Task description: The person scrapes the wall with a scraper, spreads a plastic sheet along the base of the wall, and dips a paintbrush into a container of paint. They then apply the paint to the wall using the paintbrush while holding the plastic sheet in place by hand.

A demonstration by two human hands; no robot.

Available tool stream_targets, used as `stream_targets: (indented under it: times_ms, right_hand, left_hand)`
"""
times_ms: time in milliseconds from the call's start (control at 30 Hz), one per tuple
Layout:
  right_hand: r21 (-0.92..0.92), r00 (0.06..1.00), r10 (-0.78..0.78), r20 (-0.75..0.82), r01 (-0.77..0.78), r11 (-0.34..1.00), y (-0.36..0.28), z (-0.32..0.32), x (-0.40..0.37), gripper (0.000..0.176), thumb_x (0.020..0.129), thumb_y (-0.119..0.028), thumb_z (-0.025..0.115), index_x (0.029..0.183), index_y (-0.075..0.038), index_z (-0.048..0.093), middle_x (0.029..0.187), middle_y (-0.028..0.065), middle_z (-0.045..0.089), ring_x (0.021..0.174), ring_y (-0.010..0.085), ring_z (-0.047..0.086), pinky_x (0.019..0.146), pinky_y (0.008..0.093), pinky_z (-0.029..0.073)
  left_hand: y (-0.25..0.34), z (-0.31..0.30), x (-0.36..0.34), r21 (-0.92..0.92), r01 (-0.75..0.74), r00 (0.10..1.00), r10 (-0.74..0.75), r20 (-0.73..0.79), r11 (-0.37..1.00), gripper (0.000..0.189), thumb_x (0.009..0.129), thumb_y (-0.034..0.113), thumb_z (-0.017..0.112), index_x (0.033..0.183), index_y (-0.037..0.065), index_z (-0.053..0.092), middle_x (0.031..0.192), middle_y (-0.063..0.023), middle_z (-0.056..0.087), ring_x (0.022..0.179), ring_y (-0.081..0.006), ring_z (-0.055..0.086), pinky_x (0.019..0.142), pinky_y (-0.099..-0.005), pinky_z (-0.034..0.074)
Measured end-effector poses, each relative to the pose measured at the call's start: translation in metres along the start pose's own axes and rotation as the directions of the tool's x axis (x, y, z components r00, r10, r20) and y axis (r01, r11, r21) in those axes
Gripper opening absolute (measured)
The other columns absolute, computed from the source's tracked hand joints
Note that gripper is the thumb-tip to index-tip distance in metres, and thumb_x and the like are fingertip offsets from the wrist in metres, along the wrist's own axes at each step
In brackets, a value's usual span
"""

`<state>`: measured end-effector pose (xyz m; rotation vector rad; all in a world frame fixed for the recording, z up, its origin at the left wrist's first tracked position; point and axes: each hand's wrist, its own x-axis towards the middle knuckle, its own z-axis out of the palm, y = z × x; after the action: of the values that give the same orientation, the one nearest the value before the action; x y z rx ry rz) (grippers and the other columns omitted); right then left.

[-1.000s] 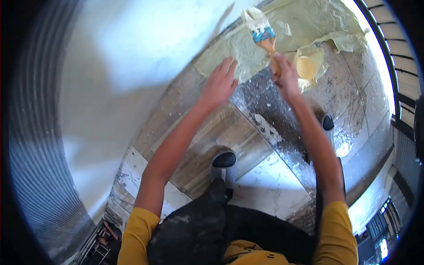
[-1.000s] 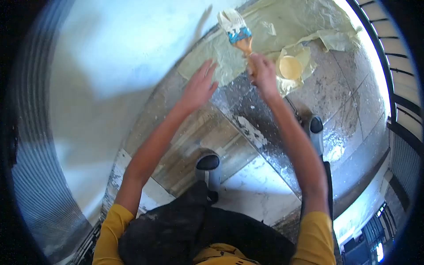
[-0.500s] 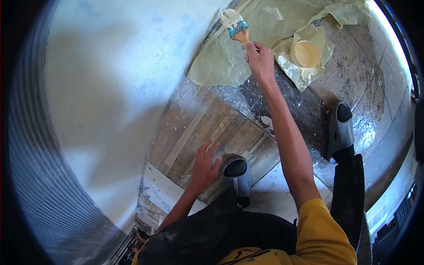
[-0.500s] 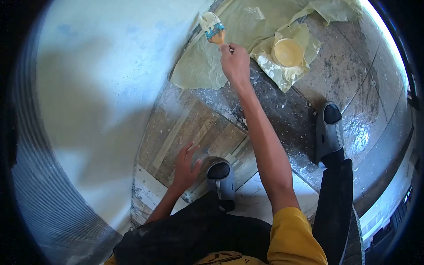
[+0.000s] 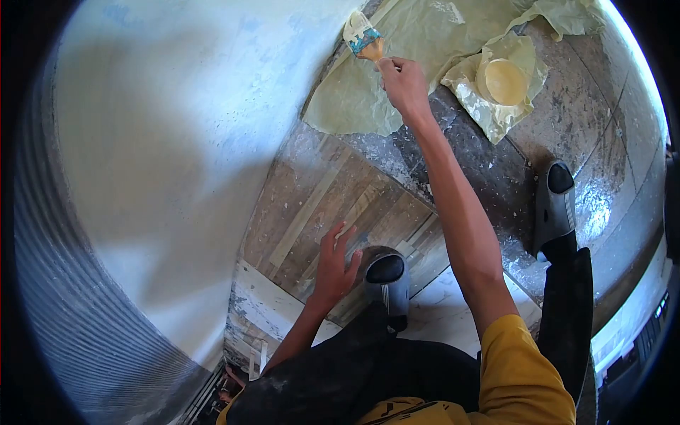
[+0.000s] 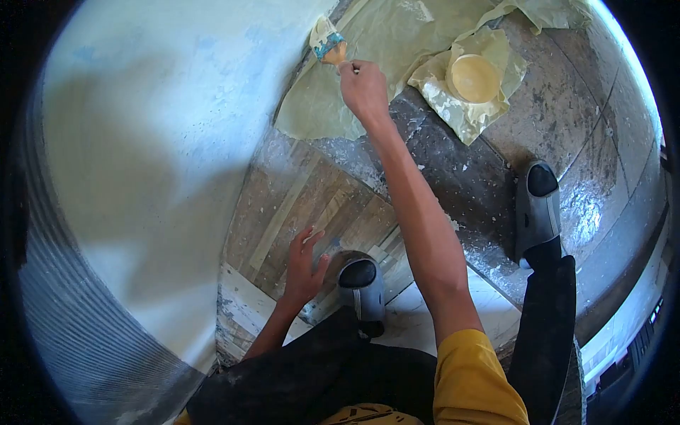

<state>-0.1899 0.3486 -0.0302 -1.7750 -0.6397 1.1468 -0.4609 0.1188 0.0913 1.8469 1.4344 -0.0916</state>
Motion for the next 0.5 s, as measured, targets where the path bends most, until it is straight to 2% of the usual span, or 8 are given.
stream_targets:
  times_ms: [233,500]
  right_hand:
    - [-0.034,0.996,-0.041,0.081,0.044,0.998,0.002,0.012,-0.019,0.038,0.094,-0.030,0.060,0.100,0.005,0.075,0.088,0.0337,0.069,0.089,0.0465,0.070,0.081,0.0486,0.053]
    - [-0.096,0.982,0.014,0.186,0.004,0.995,0.005,0.018,-0.035,0.039,0.094,-0.031,0.060,0.101,0.005,0.074,0.087,0.0331,0.069,0.088,0.0466,0.070,0.081,0.0478,0.053]
  left_hand:
    - [-0.008,-0.001,-0.005,-0.017,0.000,1.000,0.000,-0.020,1.000,0.050,0.096,0.015,0.064,0.142,0.004,0.051,0.150,-0.0200,0.043,0.138,-0.0400,0.043,0.113,-0.0481,0.038]
    - [-0.011,-0.001,-0.007,-0.021,-0.011,1.000,0.010,-0.021,1.000,0.052,0.095,0.015,0.065,0.143,0.003,0.051,0.150,-0.0204,0.042,0.138,-0.0403,0.042,0.113,-0.0493,0.037]
